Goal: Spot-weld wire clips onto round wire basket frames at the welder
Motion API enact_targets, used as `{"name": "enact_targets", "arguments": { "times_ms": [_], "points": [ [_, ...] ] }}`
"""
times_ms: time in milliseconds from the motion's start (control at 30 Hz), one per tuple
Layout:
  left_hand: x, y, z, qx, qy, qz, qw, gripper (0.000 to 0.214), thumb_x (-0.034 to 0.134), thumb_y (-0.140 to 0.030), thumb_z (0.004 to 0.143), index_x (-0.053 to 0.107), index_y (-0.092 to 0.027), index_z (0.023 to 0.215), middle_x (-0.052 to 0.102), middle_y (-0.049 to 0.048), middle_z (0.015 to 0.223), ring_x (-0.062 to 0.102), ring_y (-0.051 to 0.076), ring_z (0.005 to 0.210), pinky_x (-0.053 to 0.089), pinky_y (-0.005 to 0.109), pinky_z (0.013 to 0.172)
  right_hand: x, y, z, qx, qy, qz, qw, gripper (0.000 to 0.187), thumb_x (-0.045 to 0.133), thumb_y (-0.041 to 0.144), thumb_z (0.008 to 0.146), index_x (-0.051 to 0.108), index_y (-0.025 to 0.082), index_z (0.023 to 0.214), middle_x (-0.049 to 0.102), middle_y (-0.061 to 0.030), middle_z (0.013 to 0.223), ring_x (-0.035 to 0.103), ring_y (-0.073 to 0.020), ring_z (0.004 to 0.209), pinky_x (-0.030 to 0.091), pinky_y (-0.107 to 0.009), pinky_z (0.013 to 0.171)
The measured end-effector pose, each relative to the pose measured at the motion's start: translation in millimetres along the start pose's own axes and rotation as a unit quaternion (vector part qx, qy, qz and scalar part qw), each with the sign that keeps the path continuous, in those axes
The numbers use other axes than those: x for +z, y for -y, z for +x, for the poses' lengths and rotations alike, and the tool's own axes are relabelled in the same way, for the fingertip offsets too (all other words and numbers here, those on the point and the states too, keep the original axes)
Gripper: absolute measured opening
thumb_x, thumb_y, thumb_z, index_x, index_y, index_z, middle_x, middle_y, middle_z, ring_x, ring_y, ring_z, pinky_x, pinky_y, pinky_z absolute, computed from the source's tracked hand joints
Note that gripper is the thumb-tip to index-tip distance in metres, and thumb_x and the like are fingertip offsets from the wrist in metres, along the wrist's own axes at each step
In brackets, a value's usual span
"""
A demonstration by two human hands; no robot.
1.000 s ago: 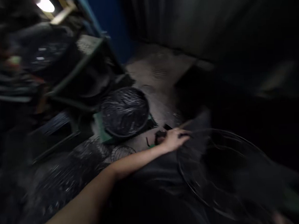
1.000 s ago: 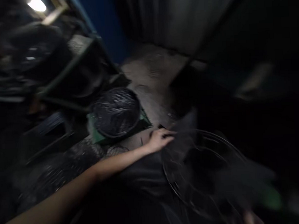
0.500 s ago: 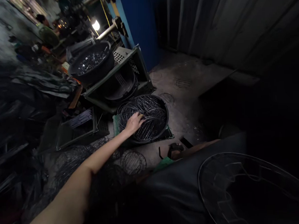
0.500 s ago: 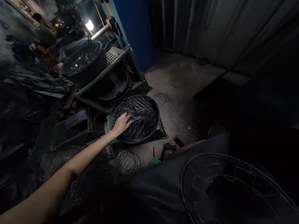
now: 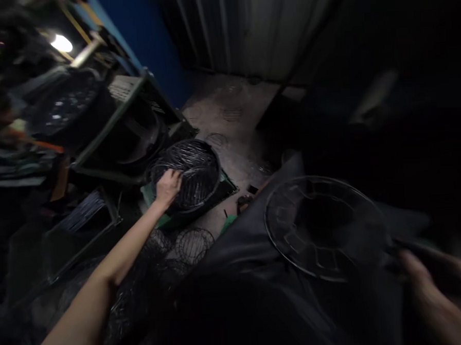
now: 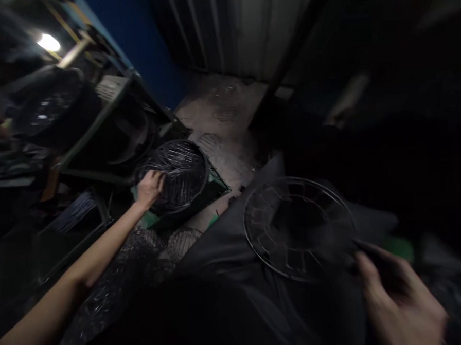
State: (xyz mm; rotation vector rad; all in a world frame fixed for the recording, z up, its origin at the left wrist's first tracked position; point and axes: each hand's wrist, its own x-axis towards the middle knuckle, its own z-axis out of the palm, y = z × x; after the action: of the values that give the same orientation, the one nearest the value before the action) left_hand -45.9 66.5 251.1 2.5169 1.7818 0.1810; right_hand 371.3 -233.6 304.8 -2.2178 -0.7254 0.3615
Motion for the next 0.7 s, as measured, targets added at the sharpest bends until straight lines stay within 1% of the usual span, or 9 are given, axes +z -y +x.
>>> {"name": "enact_targets", "arguments": {
  "times_ms": [33, 100, 167, 233, 333, 400, 500, 600, 700],
  "points": [
    [0.5, -1.0, -1.6, 0.003, 0.001, 0.007, 1.000, 0.032, 0.038, -0.033, 0.091, 0.057, -0.014, 0.109, 0.057, 0.0141, 0.108, 0.056, 0.025, 0.095, 0.044, 0.033, 0.079, 0.6, -0.2, -2.8, 0.026, -0.018, 0.001, 0.999, 0.027, 0.061, 0.046, 0.074, 0.068, 0.030, 0.095, 0.068, -0.0055, 0.082, 0.064, -0.0247, 0.075, 0.051, -0.039, 0.062],
    [3.4, -0.4, -0.8, 0.012, 0.013, 0.074, 0.997, 0.034, 0.042, -0.037, 0.088, 0.056, -0.016, 0.111, 0.057, 0.0117, 0.108, 0.057, 0.024, 0.089, 0.045, 0.031, 0.073, -1.9, -4.7, -5.1, 0.054, -0.047, 0.015, 0.997, 0.026, 0.060, 0.041, 0.074, 0.069, 0.025, 0.092, 0.069, -0.0058, 0.088, 0.065, -0.0227, 0.083, 0.051, -0.039, 0.075],
    [7.7, 1.4, 5.4, 0.015, 0.012, 0.101, 0.995, 0.033, 0.042, -0.034, 0.088, 0.053, -0.018, 0.114, 0.058, 0.0080, 0.106, 0.057, 0.022, 0.088, 0.046, 0.030, 0.072, -7.8, -14.1, -6.7, 0.074, -0.054, 0.024, 0.996, 0.027, 0.059, 0.039, 0.076, 0.068, 0.021, 0.095, 0.069, -0.0062, 0.091, 0.064, -0.0201, 0.085, 0.050, -0.036, 0.080],
    [10.5, 0.5, 11.3, 0.010, 0.000, 0.106, 0.994, 0.033, 0.045, -0.036, 0.086, 0.052, -0.018, 0.114, 0.059, 0.0072, 0.103, 0.057, 0.023, 0.089, 0.047, 0.032, 0.075, -13.3, -24.4, -11.2, 0.088, -0.054, 0.027, 0.994, 0.027, 0.059, 0.037, 0.078, 0.067, 0.020, 0.097, 0.069, -0.0063, 0.090, 0.064, -0.0177, 0.083, 0.049, -0.033, 0.078],
    [11.9, -5.7, 11.6, 0.022, -0.007, 0.094, 0.995, 0.038, 0.051, -0.039, 0.082, 0.053, -0.013, 0.111, 0.058, 0.0125, 0.105, 0.057, 0.027, 0.094, 0.048, 0.037, 0.079, -15.1, -34.6, -21.0, 0.079, -0.066, 0.035, 0.994, 0.026, 0.059, 0.034, 0.078, 0.067, 0.018, 0.097, 0.069, -0.0072, 0.089, 0.063, -0.0153, 0.080, 0.049, -0.030, 0.075],
    [14.0, -9.7, 7.9, 0.027, -0.013, 0.069, 0.997, 0.037, 0.050, -0.036, 0.083, 0.054, -0.011, 0.109, 0.059, 0.0154, 0.105, 0.058, 0.029, 0.094, 0.048, 0.037, 0.080, -12.8, -36.6, -25.6, 0.071, -0.063, 0.042, 0.995, 0.025, 0.059, 0.033, 0.079, 0.068, 0.018, 0.098, 0.068, -0.0075, 0.090, 0.063, -0.0137, 0.076, 0.049, -0.028, 0.072],
    [16.2, -15.1, 1.4, 0.042, -0.027, 0.020, 0.999, 0.032, 0.047, -0.034, 0.086, 0.058, -0.010, 0.105, 0.064, 0.0142, 0.096, 0.061, 0.026, 0.088, 0.048, 0.035, 0.079, -10.0, -34.5, -27.7, 0.064, -0.049, 0.049, 0.995, 0.025, 0.060, 0.033, 0.079, 0.068, 0.018, 0.098, 0.068, -0.0065, 0.086, 0.061, -0.0116, 0.069, 0.048, -0.026, 0.066],
    [7.1, -25.0, -3.1, 0.098, -0.054, -0.024, 0.993, 0.029, 0.047, -0.032, 0.088, 0.062, -0.013, 0.103, 0.066, 0.0110, 0.095, 0.062, 0.022, 0.086, 0.048, 0.031, 0.076, -10.7, -31.2, -26.9, 0.062, -0.042, 0.053, 0.996, 0.025, 0.060, 0.033, 0.079, 0.068, 0.018, 0.098, 0.068, -0.0059, 0.084, 0.060, -0.0111, 0.065, 0.048, -0.025, 0.063],
    [-20.9, -43.6, -2.1, 0.145, -0.113, -0.057, 0.981, 0.024, 0.053, -0.031, 0.086, 0.067, -0.016, 0.099, 0.067, 0.0064, 0.087, 0.062, 0.016, 0.078, 0.046, 0.025, 0.069, -12.2, -27.9, -26.6, 0.056, -0.049, 0.057, 0.996, 0.024, 0.061, 0.033, 0.079, 0.068, 0.019, 0.098, 0.067, -0.0053, 0.082, 0.059, -0.0107, 0.063, 0.047, -0.025, 0.062]
  ]
}}
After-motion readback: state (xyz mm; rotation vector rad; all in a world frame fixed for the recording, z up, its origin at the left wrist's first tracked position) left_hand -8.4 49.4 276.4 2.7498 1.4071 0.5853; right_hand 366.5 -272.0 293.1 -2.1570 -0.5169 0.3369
